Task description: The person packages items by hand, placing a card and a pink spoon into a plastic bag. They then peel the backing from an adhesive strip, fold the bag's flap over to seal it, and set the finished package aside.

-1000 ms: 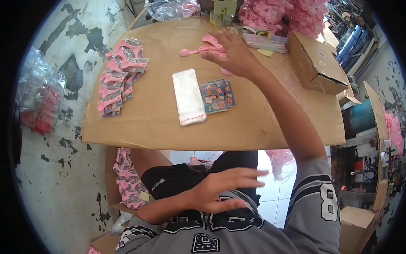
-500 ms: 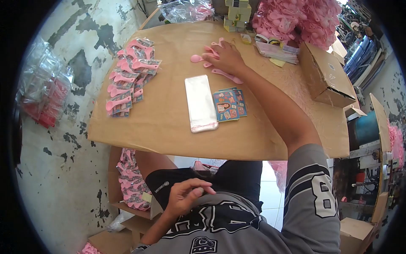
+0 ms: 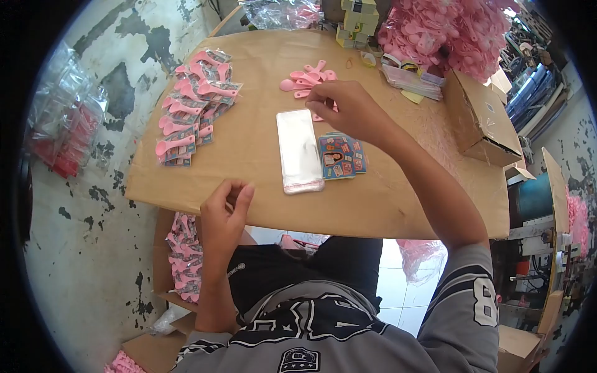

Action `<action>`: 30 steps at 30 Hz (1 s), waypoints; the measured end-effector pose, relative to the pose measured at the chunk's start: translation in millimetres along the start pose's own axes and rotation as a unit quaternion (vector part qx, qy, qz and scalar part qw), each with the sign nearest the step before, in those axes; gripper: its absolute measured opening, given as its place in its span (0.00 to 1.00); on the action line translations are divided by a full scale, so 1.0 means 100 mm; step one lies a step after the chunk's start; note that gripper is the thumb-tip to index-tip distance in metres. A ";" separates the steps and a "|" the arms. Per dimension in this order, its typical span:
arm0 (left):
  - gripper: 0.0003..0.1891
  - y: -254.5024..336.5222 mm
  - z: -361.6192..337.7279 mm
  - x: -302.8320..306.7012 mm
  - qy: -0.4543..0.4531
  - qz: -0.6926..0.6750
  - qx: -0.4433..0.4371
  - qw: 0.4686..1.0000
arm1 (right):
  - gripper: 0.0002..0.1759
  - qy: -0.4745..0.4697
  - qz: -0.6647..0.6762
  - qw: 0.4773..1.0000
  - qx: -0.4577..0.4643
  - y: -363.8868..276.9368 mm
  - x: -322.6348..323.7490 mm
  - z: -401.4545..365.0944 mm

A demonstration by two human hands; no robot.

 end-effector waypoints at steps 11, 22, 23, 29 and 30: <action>0.25 0.00 0.69 -0.70 -0.011 0.261 -0.118 0.958 | 0.20 -0.047 -0.106 0.968 -0.224 -0.35 0.00 -1.16; 0.16 -0.25 0.87 -0.61 -0.025 0.066 -0.018 0.997 | 0.24 0.161 -0.107 0.918 -0.346 -0.19 -0.41 -1.30; 0.15 -0.26 0.87 -0.57 -0.021 0.021 0.003 1.000 | 0.25 0.163 -0.096 0.915 -0.357 -0.17 -0.43 -1.30; 0.11 -0.51 0.85 -0.40 -0.060 -0.253 0.067 0.963 | 0.24 0.149 0.015 0.903 -0.402 -0.03 -0.45 -1.30; 0.12 -0.47 0.81 -0.39 -0.067 -0.307 0.089 0.945 | 0.23 0.165 0.049 0.903 -0.393 0.04 -0.49 -1.32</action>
Point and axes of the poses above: each hand's wrist, its own z-axis towards the middle knuckle, its own x-axis out of the back of the hand, y = z × x, the point moved 5 cm from there along z, towards the middle knuckle, and after that the axes turned 12 degrees about -z, right-handed, at the moved point
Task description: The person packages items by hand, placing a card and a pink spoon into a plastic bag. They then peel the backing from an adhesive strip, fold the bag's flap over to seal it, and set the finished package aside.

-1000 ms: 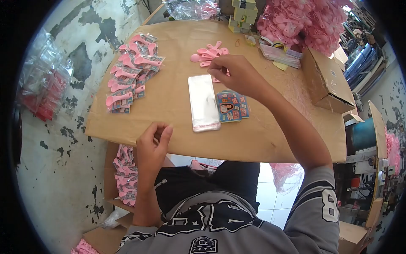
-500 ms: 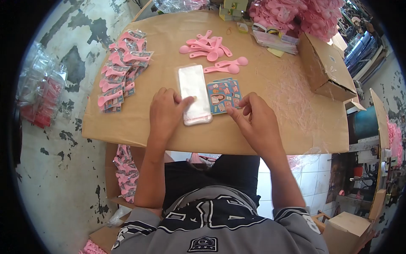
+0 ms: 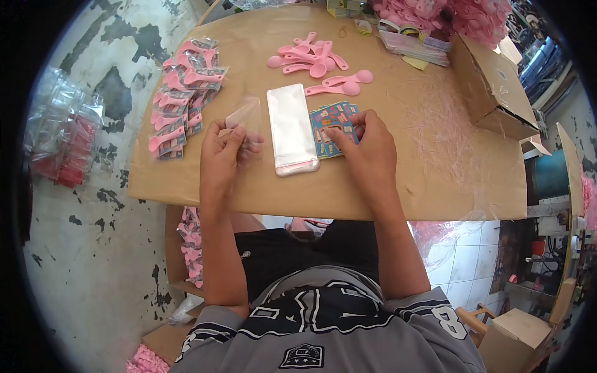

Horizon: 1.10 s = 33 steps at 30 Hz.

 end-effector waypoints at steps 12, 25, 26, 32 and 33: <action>0.12 -0.11 -0.38 -0.20 0.022 -0.258 0.027 0.966 | 0.13 0.136 0.008 0.986 0.099 -0.14 0.16 -0.04; 0.14 -0.08 -0.46 -0.36 0.085 -0.347 -0.055 0.932 | 0.09 0.181 -0.024 0.967 0.176 -0.21 0.22 -0.12; 0.14 -0.08 -0.46 -0.37 0.091 -0.350 -0.055 0.931 | 0.09 0.166 0.015 0.972 0.167 -0.21 0.23 -0.12; 0.16 -0.07 -0.47 -0.52 0.077 -0.358 -0.052 0.929 | 0.10 -0.122 0.321 0.939 -0.021 -0.34 0.03 -0.46; 0.16 -0.07 -0.47 -0.55 0.072 -0.355 -0.049 0.931 | 0.10 -0.132 0.335 0.933 -0.018 -0.36 -0.01 -0.47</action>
Point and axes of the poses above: each hand's wrist, its own z-axis towards the middle knuckle, its own x-axis out of the back of the hand, y = z × x, the point moved 5 cm from there along z, towards the middle knuckle, and after that the axes turned 12 degrees about -z, right-handed, at the moved point
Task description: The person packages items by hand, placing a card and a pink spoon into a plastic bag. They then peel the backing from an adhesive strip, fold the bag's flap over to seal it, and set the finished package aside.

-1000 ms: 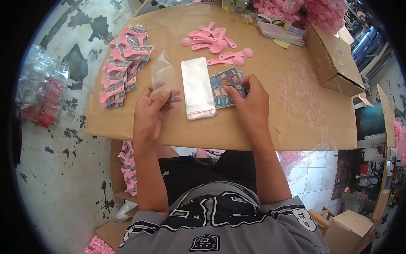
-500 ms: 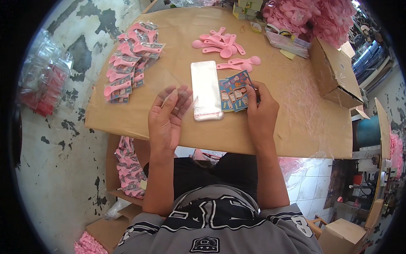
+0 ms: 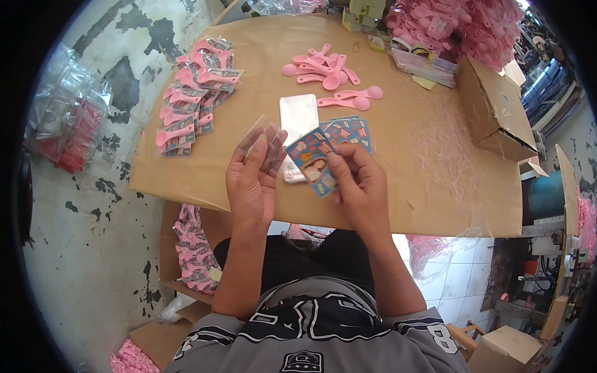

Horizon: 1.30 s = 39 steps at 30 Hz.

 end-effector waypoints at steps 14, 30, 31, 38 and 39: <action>0.16 -0.08 0.03 -0.02 -0.004 -0.014 -0.009 1.000 | 0.11 0.003 0.023 1.000 -0.016 0.11 -0.06 -0.04; 0.16 -0.09 -0.04 -0.01 -0.038 -0.023 0.014 0.999 | 0.13 -0.072 0.036 0.997 -0.019 0.02 -0.18 0.07; 0.16 -0.09 -0.04 0.00 -0.036 -0.022 0.013 0.999 | 0.12 -0.064 0.055 0.996 -0.029 0.04 -0.18 0.08; 0.14 -0.26 -0.14 -0.08 -0.063 0.016 0.024 0.998 | 0.09 -0.002 0.109 0.994 0.025 0.05 -0.30 0.07; 0.14 -0.27 -0.16 -0.08 -0.065 0.025 0.027 0.997 | 0.08 0.007 0.111 0.993 0.029 0.06 -0.32 0.06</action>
Point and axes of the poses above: each hand's wrist, its own z-axis towards the middle knuckle, its own x-axis out of the back of the hand, y = z × x, the point moved 5 cm from there along z, towards the middle knuckle, and after that the axes turned 12 degrees about -z, right-handed, at the moved point
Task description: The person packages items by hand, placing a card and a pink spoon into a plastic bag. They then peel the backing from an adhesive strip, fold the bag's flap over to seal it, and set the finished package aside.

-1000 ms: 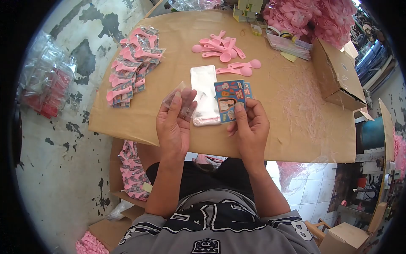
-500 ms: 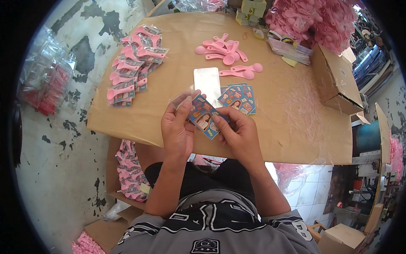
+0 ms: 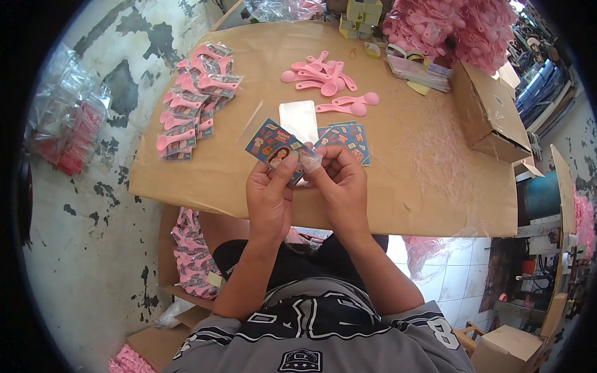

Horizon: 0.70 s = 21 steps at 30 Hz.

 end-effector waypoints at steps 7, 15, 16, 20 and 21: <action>0.19 0.04 -0.05 0.00 -0.012 0.041 0.018 0.999 | 0.10 -0.026 0.003 1.000 -0.003 0.03 -0.09 -0.04; 0.29 0.38 0.10 -0.24 -0.100 -0.140 -0.039 0.984 | 0.06 -0.060 -0.027 0.997 -0.050 0.04 -0.13 -0.21; 0.29 0.36 0.11 -0.21 -0.118 -0.163 -0.038 0.979 | 0.07 -0.060 -0.026 0.996 -0.062 0.07 -0.13 -0.23; 0.27 0.36 0.09 -0.17 -0.101 -0.199 -0.018 0.975 | 0.07 -0.062 -0.004 0.996 -0.057 -0.06 -0.23 -0.24; 0.26 0.37 0.09 -0.16 -0.090 -0.203 -0.021 0.975 | 0.07 -0.067 -0.006 0.996 -0.052 -0.08 -0.26 -0.25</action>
Point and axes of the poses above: each hand's wrist, its own z-axis towards the middle knuckle, its own x-axis out of the back of the hand, y = z × x, the point moved 5 cm from there along z, towards the middle knuckle, and after that the axes turned 12 degrees about -z, right-handed, at the moved point
